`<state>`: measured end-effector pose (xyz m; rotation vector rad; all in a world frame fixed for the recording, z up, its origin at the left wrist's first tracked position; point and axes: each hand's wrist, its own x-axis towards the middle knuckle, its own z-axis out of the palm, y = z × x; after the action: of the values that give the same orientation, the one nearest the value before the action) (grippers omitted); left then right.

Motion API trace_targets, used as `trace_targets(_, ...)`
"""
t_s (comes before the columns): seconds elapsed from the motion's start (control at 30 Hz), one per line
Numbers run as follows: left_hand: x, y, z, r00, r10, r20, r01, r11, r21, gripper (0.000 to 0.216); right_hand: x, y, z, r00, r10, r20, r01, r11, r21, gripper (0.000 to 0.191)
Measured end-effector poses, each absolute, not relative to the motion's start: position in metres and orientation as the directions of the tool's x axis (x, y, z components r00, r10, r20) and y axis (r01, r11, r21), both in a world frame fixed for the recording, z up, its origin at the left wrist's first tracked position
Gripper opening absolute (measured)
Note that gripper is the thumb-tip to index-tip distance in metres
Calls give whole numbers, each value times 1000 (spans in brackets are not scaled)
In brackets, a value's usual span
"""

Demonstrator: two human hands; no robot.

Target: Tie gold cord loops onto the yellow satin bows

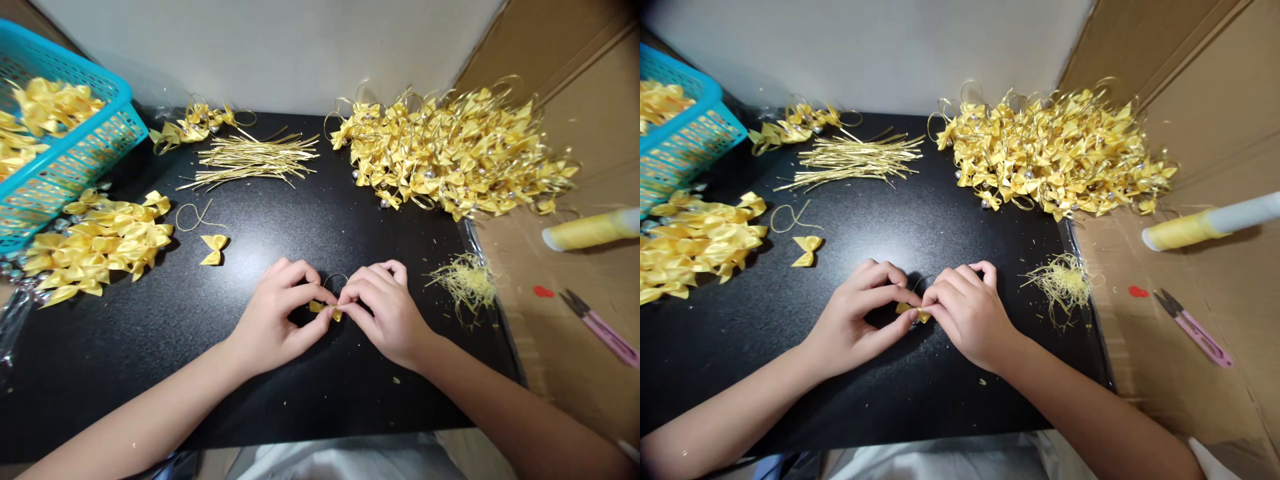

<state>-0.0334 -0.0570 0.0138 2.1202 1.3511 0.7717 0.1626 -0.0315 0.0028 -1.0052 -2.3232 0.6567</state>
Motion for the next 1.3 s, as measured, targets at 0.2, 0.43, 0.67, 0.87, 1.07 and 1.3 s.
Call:
trace_targets(0.2, -32, -56, 13, 361, 919, 158, 662, -372, 651, 10, 162, -32, 3, -594, 761, 262, 517, 610, -600, 21)
trace_targets(0.43, -32, -54, 16, 332, 937, 110, 689, -320, 650, 9, 161, -31, 4, -591, 764, 257, 512, 602, -613, 19)
trace_targets(0.67, -34, -53, 20, 320, 932, 173, 597, -339, 727, 13, 161, -30, 3, -585, 765, 270, 509, 606, -612, 17)
trace_targets(0.87, -32, -53, 18, 292, 947, 136, 556, -284, 781, 10, 160, -29, 3, -580, 770, 267, 507, 598, -621, 16)
trace_targets(1.07, -34, -50, 16, 332, 938, 100, 571, -284, 771, 8, 160, -29, 3, -582, 769, 264, 511, 599, -617, 15)
trace_targets(1.3, -38, -47, 20, 361, 927, 102, 583, -310, 751, 11, 159, -29, 3, -576, 777, 256, 528, 592, -609, 15)
